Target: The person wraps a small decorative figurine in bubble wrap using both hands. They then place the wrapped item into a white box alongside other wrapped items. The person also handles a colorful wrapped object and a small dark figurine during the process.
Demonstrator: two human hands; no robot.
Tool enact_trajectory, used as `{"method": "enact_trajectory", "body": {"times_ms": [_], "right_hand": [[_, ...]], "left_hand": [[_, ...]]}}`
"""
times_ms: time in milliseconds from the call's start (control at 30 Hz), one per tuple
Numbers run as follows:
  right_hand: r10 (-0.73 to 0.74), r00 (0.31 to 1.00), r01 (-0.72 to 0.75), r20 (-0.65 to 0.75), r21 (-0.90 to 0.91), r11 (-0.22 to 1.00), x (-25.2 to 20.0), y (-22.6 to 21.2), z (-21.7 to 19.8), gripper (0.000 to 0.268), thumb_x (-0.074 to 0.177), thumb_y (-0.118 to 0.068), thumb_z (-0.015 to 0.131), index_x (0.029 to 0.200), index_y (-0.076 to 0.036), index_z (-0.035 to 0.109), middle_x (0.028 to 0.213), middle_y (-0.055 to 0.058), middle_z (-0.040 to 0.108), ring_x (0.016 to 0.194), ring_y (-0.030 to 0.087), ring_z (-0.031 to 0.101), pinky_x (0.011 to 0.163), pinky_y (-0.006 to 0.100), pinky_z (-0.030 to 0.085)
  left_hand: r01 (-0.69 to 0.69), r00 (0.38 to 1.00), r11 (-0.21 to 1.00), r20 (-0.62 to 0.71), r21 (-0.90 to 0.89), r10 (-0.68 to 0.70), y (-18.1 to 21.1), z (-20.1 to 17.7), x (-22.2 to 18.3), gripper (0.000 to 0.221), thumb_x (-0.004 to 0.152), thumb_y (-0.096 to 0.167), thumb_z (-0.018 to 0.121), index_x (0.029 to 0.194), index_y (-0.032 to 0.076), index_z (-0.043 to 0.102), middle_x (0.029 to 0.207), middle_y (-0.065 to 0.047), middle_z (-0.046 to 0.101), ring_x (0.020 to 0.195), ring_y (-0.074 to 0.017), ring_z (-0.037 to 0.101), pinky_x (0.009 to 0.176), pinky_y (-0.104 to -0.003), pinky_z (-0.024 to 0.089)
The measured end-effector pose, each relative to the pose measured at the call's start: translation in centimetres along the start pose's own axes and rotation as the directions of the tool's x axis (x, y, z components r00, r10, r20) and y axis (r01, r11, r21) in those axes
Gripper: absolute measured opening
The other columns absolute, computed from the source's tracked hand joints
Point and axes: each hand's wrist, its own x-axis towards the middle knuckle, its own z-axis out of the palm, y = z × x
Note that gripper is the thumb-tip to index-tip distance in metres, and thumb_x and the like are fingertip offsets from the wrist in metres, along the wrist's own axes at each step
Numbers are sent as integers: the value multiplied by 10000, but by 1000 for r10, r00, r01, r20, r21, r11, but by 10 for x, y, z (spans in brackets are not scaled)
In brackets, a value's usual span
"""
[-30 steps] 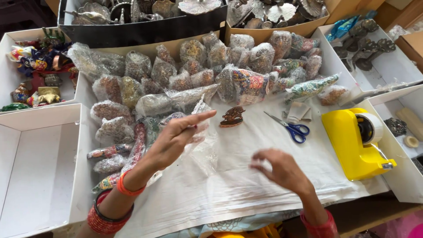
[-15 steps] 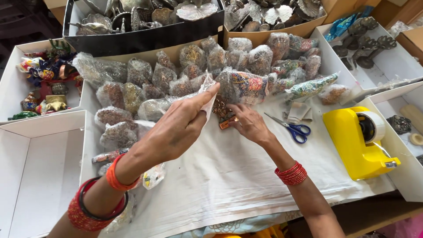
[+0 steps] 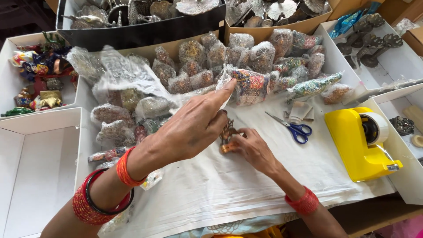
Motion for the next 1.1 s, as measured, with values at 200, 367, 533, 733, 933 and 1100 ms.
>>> {"method": "enact_trajectory", "body": {"times_ms": [200,367,533,733,933,1100], "right_hand": [[15,998,-13,-67,29,999,-37,-5,-21,328,755,-123,826,1058,-102,703,1234,148,624,1121,341,598,901,419,539],[104,984,-105,-145,0,994,-56,-1,-48,338,746,-92,822,1066,-106,713,1224,152,598,1116,318,607,905,403,549],[127,991,-133,-42,-403,905,-65,14,-38,418,830,102,683,1232,-9,668,1318,187,542,1079,277,593,910,361,548],[86,974,47,209,-557,829,-56,-18,6,636,663,143,678,1268,-39,606,1276,177,533,1075,286,546,930,392,520],[-71,997,71,17,-22,997,-68,-24,9,528,781,92,719,1268,-108,677,1118,130,620,1020,270,601,893,407,533],[347,937,-297,-39,433,851,-88,29,2,447,887,66,659,1299,-103,619,1205,99,708,1041,240,699,872,362,604]], "left_hand": [[-65,998,998,-12,-17,65,-2,8,5,651,950,57,527,1532,-132,306,972,-247,620,909,-384,603,883,-491,462],[-70,997,997,30,-26,71,2,17,10,655,944,47,527,1522,-152,293,968,-247,624,918,-376,613,881,-501,461],[-120,993,993,22,3,120,0,35,20,636,927,54,524,1498,-154,338,975,-252,644,929,-391,616,852,-507,473],[1,990,994,139,107,-16,-35,102,39,682,854,74,565,1413,-223,311,912,-302,614,726,-417,619,651,-533,511],[205,912,978,355,34,-203,-66,173,55,469,947,169,501,1258,-181,484,868,-296,682,827,-450,671,757,-551,509],[329,860,944,419,-18,-291,-69,191,56,756,1024,541,423,1216,-185,506,1019,-362,686,987,-469,684,875,-535,509]]}}
